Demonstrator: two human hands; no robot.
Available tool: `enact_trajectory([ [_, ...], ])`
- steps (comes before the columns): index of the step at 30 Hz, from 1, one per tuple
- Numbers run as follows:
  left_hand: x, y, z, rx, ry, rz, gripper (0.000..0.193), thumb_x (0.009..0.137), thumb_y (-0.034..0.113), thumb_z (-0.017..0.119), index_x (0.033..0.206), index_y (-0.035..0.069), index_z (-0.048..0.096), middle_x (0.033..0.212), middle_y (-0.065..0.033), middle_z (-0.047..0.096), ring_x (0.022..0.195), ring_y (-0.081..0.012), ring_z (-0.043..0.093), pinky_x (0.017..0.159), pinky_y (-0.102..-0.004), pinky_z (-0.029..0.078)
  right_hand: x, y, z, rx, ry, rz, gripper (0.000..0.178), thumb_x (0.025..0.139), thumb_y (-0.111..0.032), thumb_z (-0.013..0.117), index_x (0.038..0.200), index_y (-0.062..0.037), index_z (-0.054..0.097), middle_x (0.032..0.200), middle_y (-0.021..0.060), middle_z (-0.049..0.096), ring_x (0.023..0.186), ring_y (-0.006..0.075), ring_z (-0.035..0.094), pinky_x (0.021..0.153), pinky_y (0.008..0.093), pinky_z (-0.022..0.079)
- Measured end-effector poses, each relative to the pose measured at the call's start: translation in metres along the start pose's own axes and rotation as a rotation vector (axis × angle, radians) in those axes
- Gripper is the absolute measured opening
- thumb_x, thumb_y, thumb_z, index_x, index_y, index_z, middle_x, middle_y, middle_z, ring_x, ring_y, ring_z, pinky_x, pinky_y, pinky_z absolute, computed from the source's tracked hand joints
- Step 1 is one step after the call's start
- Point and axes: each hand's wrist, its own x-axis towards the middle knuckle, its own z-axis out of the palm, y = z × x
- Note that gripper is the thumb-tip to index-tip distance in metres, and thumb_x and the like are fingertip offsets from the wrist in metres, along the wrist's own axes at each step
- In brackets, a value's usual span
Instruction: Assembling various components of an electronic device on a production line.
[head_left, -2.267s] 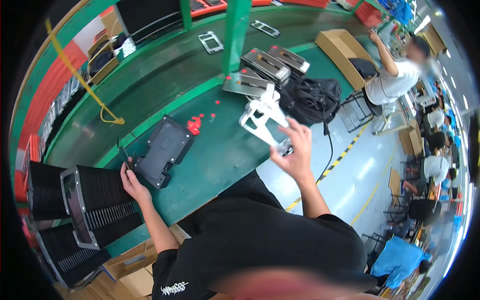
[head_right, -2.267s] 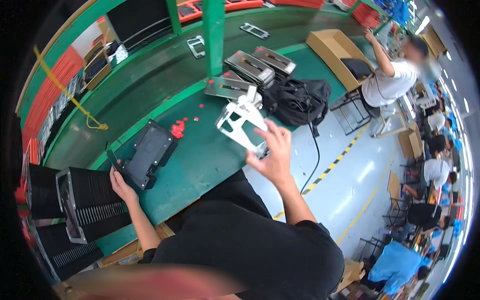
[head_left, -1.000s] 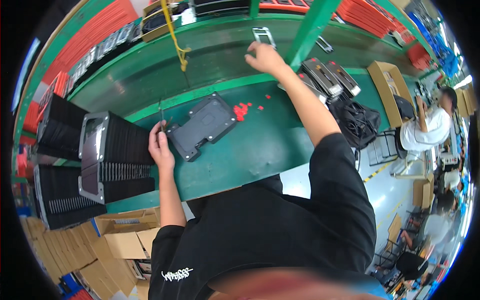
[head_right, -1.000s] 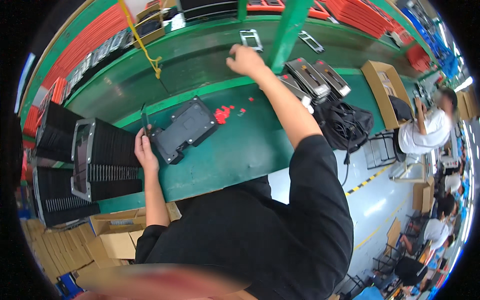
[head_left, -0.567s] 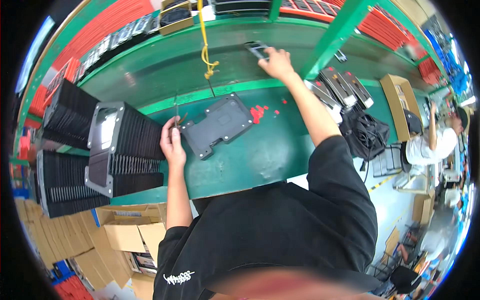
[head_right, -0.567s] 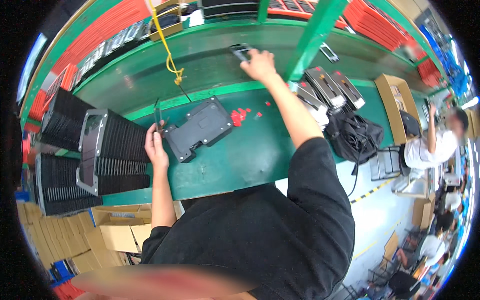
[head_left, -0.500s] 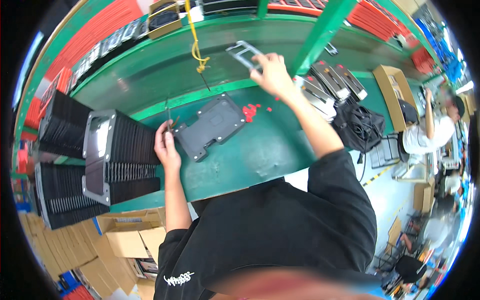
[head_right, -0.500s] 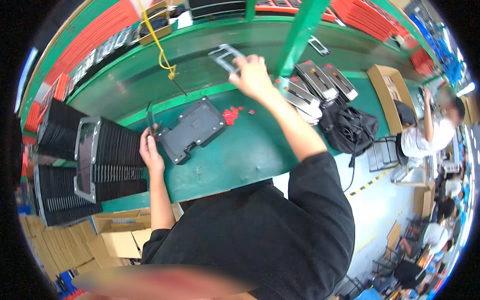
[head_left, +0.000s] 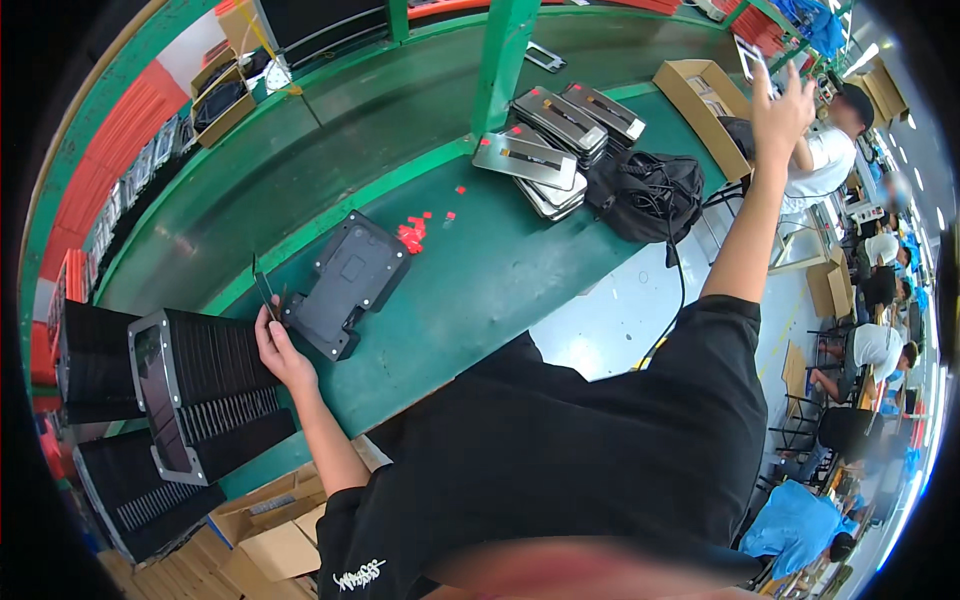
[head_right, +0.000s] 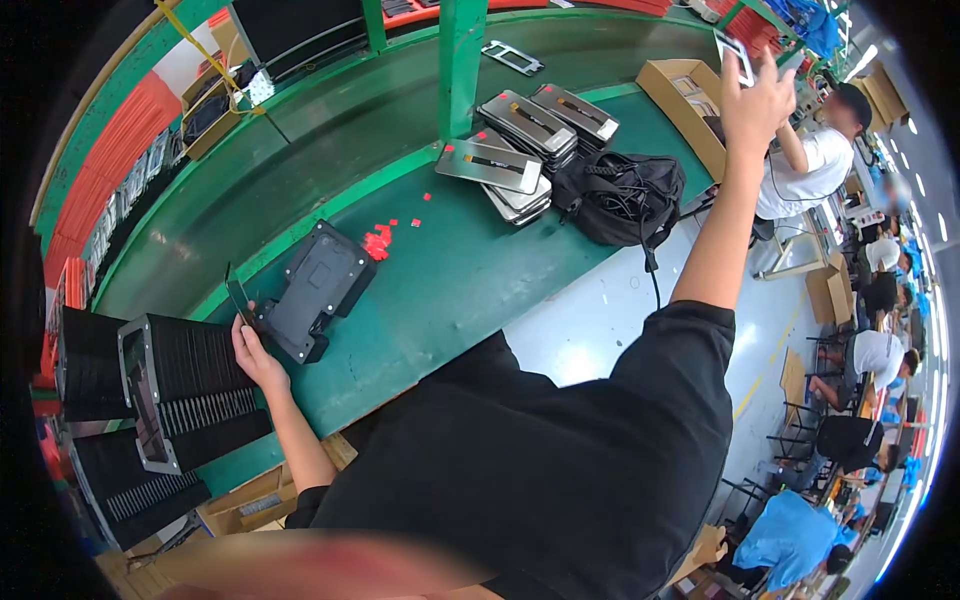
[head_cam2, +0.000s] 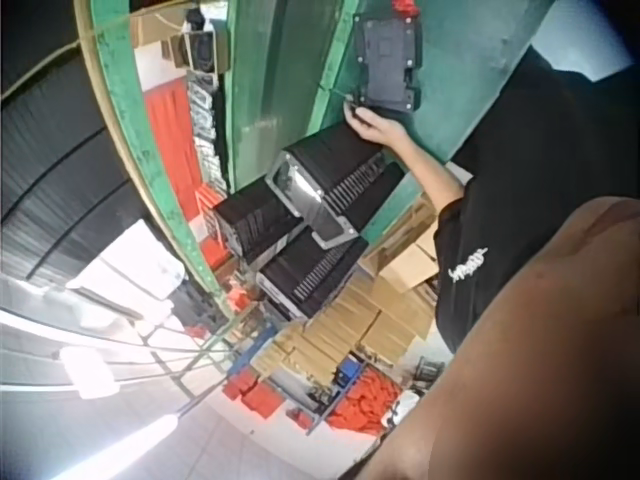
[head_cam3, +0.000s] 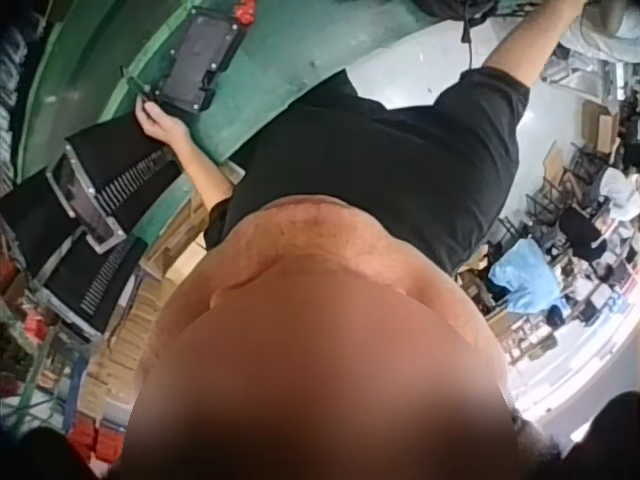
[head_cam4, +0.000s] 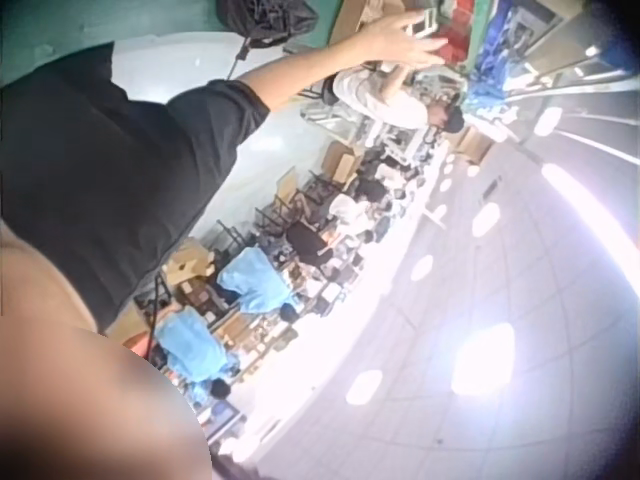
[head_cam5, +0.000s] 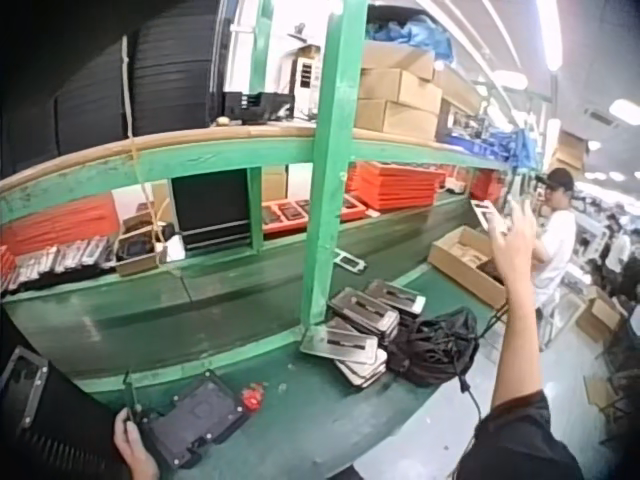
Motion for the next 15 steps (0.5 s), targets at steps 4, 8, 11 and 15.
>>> enact_trajectory([
  [4,-0.002,0.002,-0.001,0.007,0.004,-0.004,0.045,0.109,0.027,0.042,0.134,-0.008,0.055,0.130,-0.0149,0.065,0.119,-0.0207,0.059,0.108,-0.0352,0.041,0.003,-0.039,-0.028,0.322,0.111,-0.060,0.034,0.090,-0.021,0.071,0.120,-0.0041,0.068,0.126,0.0202,0.065,0.119,0.0378,0.060,0.106,0.0458,0.043],
  [8,-0.006,0.000,-0.006,0.038,0.008,0.011,0.045,0.109,0.028,0.041,0.134,-0.008,0.055,0.130,-0.0147,0.065,0.119,-0.0206,0.059,0.108,-0.0356,0.041,-0.047,-0.125,-0.074,0.699,-0.137,-0.178,0.022,0.085,-0.009,0.070,0.106,-0.0052,0.070,0.118,0.0145,0.069,0.115,0.0333,0.062,0.100,0.0424,0.045],
  [11,-0.003,0.004,-0.004,0.038,-0.002,0.010,0.046,0.109,0.028,0.041,0.134,-0.008,0.055,0.131,-0.0145,0.065,0.120,-0.0207,0.058,0.108,-0.0363,0.041,-0.083,-0.159,-0.101,0.900,-0.340,-0.231,0.018,0.082,-0.002,0.068,0.100,-0.0049,0.071,0.107,0.0112,0.072,0.103,0.0292,0.066,0.094,0.0396,0.049],
  [15,-0.001,-0.003,-0.003,-0.008,0.007,-0.009,0.046,0.109,0.029,0.041,0.134,-0.008,0.055,0.131,-0.0144,0.065,0.120,-0.0210,0.058,0.108,-0.0369,0.041,-0.122,-0.193,-0.120,1.214,-0.644,-0.251,0.013,0.083,-0.002,0.068,0.095,-0.0046,0.071,0.092,0.0080,0.072,0.087,0.0274,0.068,0.081,0.0389,0.052],
])
